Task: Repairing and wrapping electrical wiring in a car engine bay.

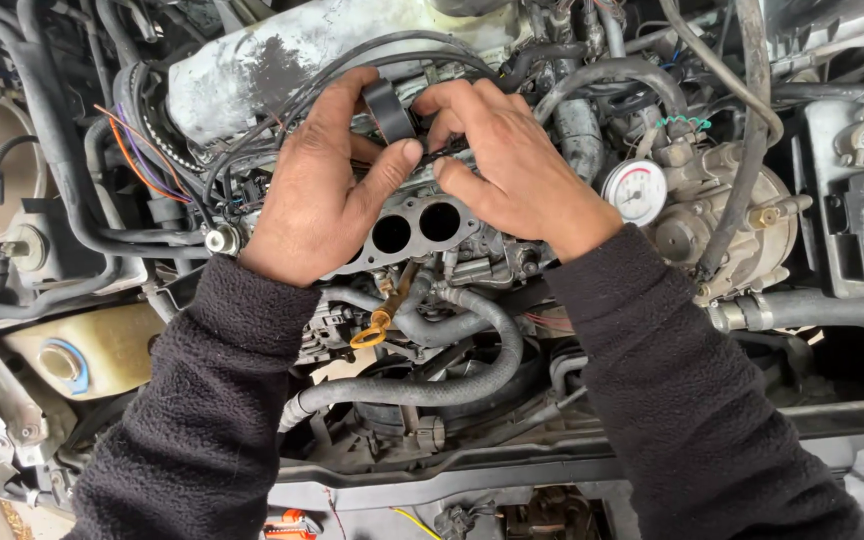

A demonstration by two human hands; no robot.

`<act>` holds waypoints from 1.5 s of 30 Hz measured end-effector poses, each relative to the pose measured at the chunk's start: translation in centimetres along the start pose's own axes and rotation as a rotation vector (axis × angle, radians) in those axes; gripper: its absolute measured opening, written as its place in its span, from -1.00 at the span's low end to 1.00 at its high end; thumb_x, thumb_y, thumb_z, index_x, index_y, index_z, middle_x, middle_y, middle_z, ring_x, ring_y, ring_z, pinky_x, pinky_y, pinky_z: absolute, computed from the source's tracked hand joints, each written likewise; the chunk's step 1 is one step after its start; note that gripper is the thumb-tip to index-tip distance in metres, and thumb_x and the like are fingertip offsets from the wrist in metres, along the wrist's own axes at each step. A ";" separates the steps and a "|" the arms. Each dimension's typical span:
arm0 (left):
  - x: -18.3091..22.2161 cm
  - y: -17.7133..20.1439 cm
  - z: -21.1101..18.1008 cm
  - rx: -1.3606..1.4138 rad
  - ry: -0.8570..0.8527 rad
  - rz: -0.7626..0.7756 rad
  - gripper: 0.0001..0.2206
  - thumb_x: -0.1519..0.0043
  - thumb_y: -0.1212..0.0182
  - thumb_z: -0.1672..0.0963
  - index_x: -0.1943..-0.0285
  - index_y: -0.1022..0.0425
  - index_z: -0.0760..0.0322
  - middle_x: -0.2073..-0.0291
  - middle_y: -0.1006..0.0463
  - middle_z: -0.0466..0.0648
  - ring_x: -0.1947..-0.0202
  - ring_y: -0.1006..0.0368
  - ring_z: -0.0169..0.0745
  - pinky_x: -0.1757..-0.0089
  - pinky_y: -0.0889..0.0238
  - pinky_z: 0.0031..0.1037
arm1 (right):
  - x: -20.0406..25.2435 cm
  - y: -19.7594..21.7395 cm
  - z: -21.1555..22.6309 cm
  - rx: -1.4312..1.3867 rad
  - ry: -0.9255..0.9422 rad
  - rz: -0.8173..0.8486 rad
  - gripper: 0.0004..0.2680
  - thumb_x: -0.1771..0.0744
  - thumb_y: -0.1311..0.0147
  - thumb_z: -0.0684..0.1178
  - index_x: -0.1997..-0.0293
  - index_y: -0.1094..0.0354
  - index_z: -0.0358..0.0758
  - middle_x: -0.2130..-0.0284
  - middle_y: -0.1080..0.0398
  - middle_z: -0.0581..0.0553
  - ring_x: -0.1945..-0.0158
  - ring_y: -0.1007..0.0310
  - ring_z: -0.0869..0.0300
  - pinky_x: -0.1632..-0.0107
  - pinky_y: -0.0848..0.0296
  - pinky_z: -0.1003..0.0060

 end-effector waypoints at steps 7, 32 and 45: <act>0.0 -0.6 0.2 -0.048 -0.035 -0.055 -0.44 -0.39 -0.31 0.11 -0.44 -0.14 0.53 0.04 -0.59 0.19 0.20 -0.68 -0.13 0.20 -0.53 -0.35 | -0.4 -0.7 -0.2 -0.051 -0.042 -0.038 -0.67 -0.30 -0.29 -0.08 -0.11 -0.23 -0.28 0.20 -0.51 -0.02 -0.09 -0.35 0.01 -0.20 -0.23 0.04; 0.2 -1.8 0.2 -0.633 -0.412 -0.154 -0.91 -0.31 -0.22 0.24 0.10 -0.46 0.45 -0.01 -0.38 0.05 0.17 -0.31 -0.01 0.05 -0.26 -0.30 | -0.3 -0.4 0.6 0.046 0.126 -0.224 -0.93 -0.37 -0.26 -0.18 0.10 -0.50 -0.26 0.23 -0.46 -0.07 0.04 -0.34 0.02 -0.07 -0.35 0.16; -1.2 0.7 0.3 -0.493 -0.396 -0.016 -0.78 -0.26 -0.24 0.23 -0.04 -0.36 0.30 -0.02 -0.53 0.13 -0.12 -0.44 0.17 -0.10 -0.22 -0.08 | -0.5 -0.5 0.7 -0.022 0.031 -0.170 -0.94 -0.38 -0.23 -0.19 0.13 -0.43 -0.31 0.24 -0.41 -0.10 0.05 -0.31 0.02 -0.03 -0.36 0.15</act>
Point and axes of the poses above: each hand's wrist, its own x-axis away from the middle knuckle, its own y-axis out of the back of the hand, z = x × y, the point moved 2 cm from there along -x, towards the middle knuckle
